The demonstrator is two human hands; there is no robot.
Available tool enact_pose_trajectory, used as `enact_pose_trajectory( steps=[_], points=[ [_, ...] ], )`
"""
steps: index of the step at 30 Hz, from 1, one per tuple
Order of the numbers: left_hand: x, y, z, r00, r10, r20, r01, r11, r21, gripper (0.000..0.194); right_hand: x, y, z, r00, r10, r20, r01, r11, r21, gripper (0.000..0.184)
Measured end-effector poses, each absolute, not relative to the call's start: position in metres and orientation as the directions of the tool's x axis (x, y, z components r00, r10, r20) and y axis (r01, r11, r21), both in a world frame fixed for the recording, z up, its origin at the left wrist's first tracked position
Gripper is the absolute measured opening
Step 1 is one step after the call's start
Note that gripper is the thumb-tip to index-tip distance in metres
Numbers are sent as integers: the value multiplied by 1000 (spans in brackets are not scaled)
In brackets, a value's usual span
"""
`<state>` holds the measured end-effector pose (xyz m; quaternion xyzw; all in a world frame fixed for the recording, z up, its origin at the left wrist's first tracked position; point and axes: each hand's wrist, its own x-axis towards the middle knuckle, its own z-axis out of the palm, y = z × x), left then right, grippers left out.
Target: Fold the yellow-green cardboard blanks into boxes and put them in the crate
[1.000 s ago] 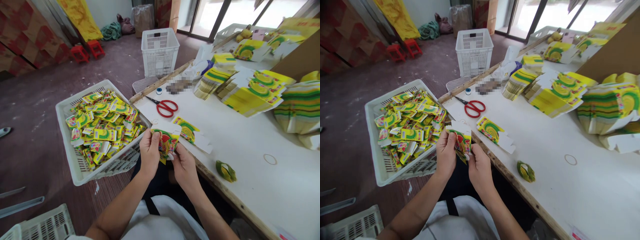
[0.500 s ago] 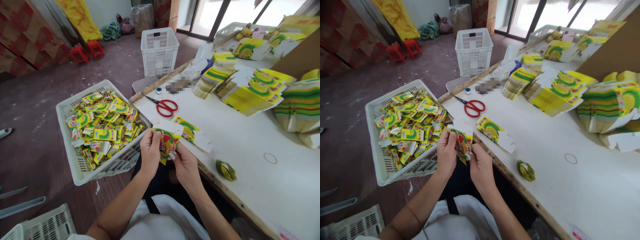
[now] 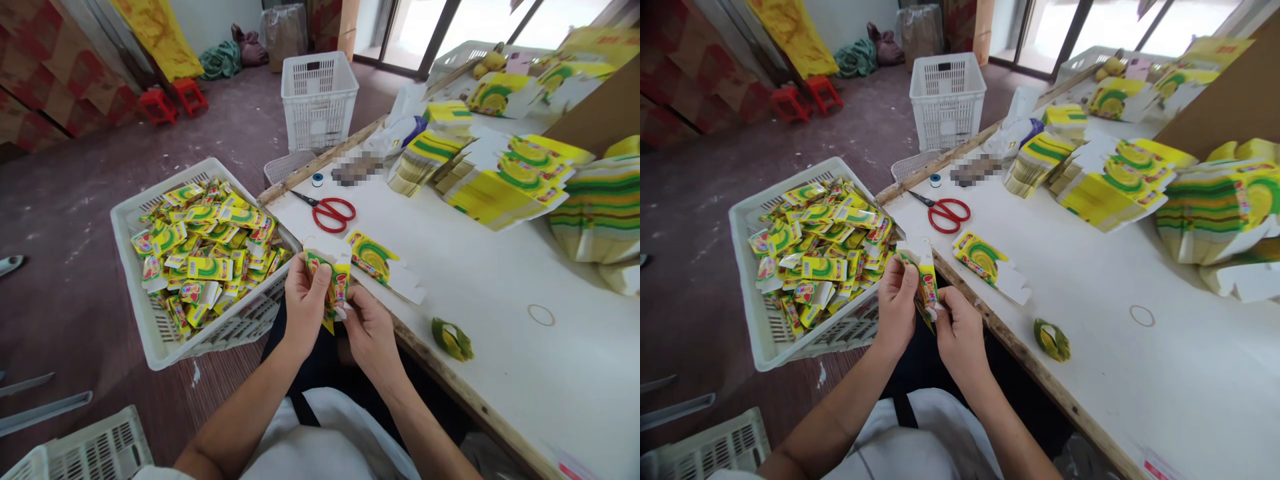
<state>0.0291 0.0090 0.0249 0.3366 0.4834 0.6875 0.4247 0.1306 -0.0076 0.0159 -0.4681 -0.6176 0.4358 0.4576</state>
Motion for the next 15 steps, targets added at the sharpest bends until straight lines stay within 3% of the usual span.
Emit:
enact_pose_trajectory(
  steps=[6, 15],
  points=[
    [30, 9, 30, -382, 924, 11, -273, -125, 954, 39, 128, -9, 17, -153, 977, 149, 112, 167, -980, 9],
    [30, 8, 31, -353, 935, -18, -270, -84, 959, 35, 127, -10, 13, -178, 977, 117, 60, 130, -990, 2]
  ],
)
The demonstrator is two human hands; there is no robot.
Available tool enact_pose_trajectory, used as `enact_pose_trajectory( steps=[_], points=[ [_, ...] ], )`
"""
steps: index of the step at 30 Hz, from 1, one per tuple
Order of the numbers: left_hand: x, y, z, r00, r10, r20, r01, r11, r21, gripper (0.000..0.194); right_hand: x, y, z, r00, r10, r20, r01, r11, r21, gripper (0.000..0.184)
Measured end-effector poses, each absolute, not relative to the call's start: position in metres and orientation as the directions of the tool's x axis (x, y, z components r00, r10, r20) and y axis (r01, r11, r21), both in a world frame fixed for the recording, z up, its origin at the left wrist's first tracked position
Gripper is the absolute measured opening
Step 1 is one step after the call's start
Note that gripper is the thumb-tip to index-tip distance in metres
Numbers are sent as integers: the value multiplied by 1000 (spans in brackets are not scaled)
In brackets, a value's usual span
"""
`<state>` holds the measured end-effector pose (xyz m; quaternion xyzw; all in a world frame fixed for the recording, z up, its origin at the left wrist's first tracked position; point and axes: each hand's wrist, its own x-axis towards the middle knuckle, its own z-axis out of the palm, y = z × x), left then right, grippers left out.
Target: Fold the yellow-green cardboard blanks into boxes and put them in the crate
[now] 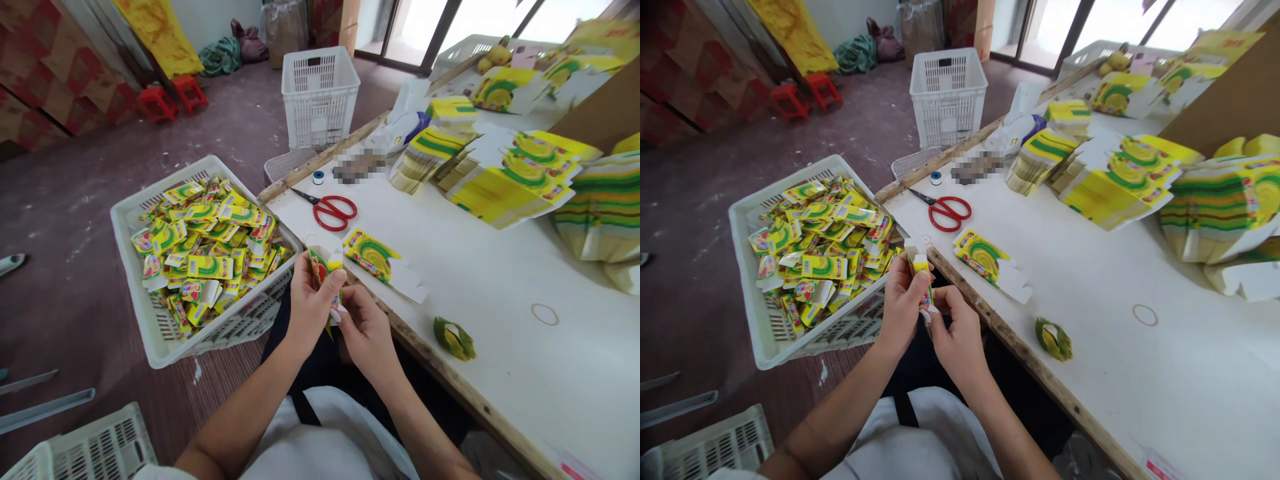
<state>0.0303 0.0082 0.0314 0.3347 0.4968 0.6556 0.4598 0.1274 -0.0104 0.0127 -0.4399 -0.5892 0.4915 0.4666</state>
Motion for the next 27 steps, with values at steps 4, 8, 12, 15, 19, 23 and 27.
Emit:
enact_pose_trajectory(
  steps=[4, 8, 12, 15, 19, 23, 27],
  points=[
    [30, 8, 31, -349, 937, -29, -289, -78, 954, 39, 127, -10, 12, -177, 978, 114, 51, 125, -991, 3],
    [30, 8, 29, -342, 939, -30, -283, -72, 957, 39, 127, -11, 9, -180, 978, 102, 48, 112, -993, 5],
    [30, 8, 28, -340, 940, -39, -294, -67, 954, 37, 127, -12, 7, -177, 980, 95, 45, 105, -993, 6],
    [31, 9, 28, -334, 942, -39, -298, -67, 952, 36, 127, -12, 5, -181, 979, 89, 46, 98, -994, 6],
    [32, 9, 28, -332, 942, -51, -312, -59, 948, 38, 127, -13, 2, -177, 981, 83, 44, 93, -995, 6],
    [32, 9, 27, -329, 942, -61, -314, -49, 948, 37, 127, -14, 0, -187, 980, 72, 37, 80, -996, 5],
    [32, 9, 26, -324, 944, -59, -313, -48, 949, 37, 127, -15, -2, -195, 979, 58, 32, 65, -997, 6]
  ],
)
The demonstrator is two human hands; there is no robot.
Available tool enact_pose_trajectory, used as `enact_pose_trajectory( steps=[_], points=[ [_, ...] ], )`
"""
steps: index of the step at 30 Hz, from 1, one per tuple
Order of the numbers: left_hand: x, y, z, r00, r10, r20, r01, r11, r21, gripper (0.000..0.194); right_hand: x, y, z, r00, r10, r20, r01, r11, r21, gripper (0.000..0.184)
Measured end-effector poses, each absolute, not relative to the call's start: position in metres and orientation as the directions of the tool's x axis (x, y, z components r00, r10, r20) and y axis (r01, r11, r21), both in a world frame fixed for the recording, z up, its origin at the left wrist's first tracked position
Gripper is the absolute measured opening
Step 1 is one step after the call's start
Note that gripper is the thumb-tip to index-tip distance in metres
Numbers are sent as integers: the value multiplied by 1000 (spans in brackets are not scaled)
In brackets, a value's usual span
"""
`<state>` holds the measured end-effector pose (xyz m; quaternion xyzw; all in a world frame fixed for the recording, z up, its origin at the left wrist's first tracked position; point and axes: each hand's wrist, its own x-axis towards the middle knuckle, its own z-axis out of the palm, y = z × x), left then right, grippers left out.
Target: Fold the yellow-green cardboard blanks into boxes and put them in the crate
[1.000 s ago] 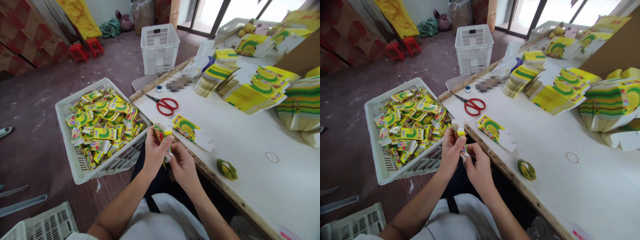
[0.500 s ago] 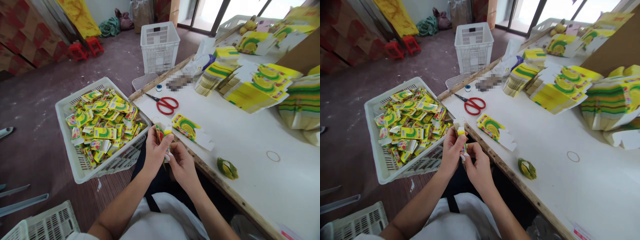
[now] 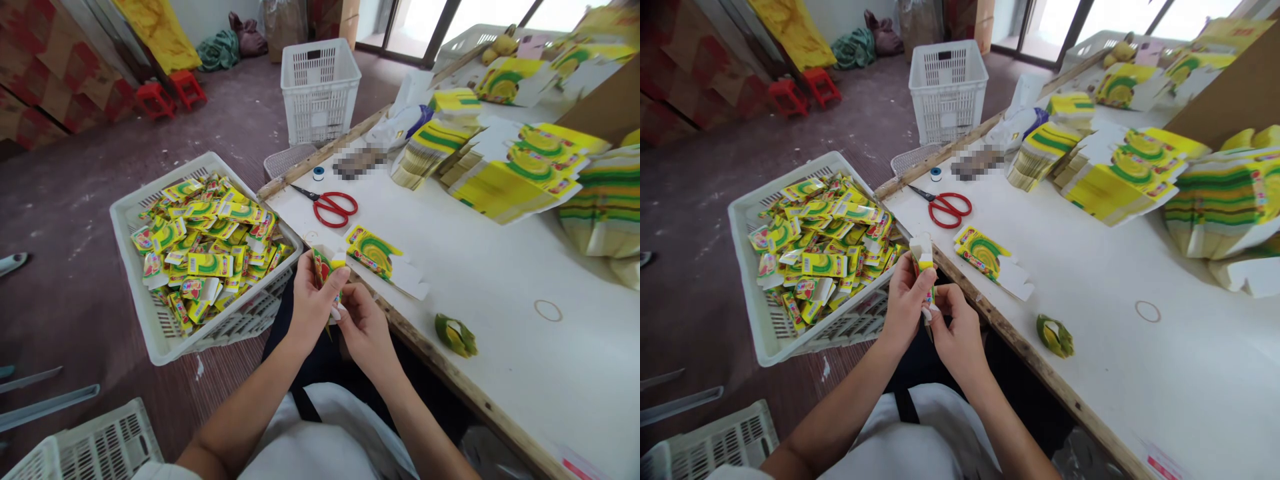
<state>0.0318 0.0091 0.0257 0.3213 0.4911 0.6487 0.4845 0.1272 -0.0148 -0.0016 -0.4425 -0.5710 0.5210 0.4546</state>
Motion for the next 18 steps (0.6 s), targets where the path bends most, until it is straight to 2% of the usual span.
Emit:
enact_pose_trajectory(
  steps=[18],
  points=[
    [31, 8, 19, -299, 953, -47, -290, -44, 956, 37, 126, -16, -3, -189, 980, 61, 30, 68, -997, 6]
  ],
)
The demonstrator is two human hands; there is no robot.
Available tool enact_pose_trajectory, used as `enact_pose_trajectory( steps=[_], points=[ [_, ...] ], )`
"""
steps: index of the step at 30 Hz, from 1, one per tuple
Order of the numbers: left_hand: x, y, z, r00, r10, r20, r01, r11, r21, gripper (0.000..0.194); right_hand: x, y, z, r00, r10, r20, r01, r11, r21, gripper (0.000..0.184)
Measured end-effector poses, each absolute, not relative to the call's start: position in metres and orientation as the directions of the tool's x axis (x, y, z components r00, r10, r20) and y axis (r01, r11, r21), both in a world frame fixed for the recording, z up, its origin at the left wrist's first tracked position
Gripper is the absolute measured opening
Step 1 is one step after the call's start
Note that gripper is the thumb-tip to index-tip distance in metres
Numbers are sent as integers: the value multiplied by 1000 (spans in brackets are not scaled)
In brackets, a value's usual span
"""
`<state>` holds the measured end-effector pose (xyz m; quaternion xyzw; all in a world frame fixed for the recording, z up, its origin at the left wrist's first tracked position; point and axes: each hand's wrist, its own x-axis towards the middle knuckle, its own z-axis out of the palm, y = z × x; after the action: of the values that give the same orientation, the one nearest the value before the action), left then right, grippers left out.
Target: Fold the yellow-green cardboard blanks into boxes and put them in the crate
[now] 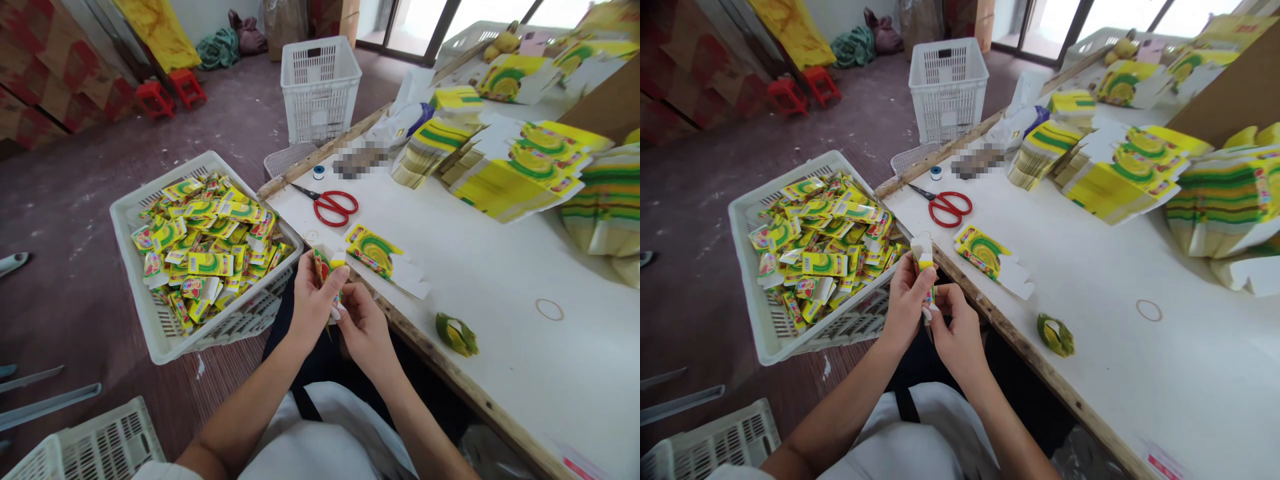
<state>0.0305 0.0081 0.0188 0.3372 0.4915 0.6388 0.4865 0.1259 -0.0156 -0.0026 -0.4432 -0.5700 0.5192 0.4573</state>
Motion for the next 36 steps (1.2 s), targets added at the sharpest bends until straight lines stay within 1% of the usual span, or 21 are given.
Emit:
enact_pose_trajectory(
  steps=[9, 12, 15, 18, 23, 26, 27, 29, 32, 34, 36],
  points=[
    [31, 8, 18, -308, 950, -40, -310, -60, 949, 36, 126, -15, -1, -186, 981, 60, 8, 63, -998, 4],
    [30, 6, 16, -310, 951, -9, -335, -100, 937, 35, 126, -16, 3, -188, 980, 66, -10, 66, -998, 9],
    [29, 3, 11, -305, 952, 2, -401, -131, 907, 40, 125, -18, 5, -207, 974, 90, 3, 92, -996, 13],
    [27, 3, 5, -313, 950, 3, -429, -145, 892, 49, 126, -19, 5, -215, 961, 173, 83, 195, -977, 13],
    [27, 6, 1, -376, 926, 38, -346, -179, 921, 54, 127, -19, 6, -189, 916, 355, 233, 393, -890, 21],
    [32, 9, 8, -430, 903, -10, -442, -201, 874, 63, 125, -21, 8, -170, 887, 429, 255, 460, -851, 23],
    [34, 9, 11, -457, 889, -36, -475, -209, 855, 66, 123, -22, 8, -175, 885, 431, 234, 463, -855, 24],
    [37, 10, 17, -504, 861, -68, -501, -226, 836, 72, 122, -24, 7, -183, 902, 391, 172, 421, -891, 23],
    [37, 11, 22, -537, 841, -70, -478, -235, 847, 79, 121, -24, 2, -127, 956, 266, 79, 277, -958, 21],
    [36, 11, 23, -532, 845, -48, -460, -242, 855, 79, 122, -23, -1, -55, 980, 192, 58, 195, -979, 27],
    [34, 12, 24, -515, 856, -41, -455, -233, 860, 78, 123, -22, -2, -19, 988, 156, 74, 157, -985, 30]
  ],
)
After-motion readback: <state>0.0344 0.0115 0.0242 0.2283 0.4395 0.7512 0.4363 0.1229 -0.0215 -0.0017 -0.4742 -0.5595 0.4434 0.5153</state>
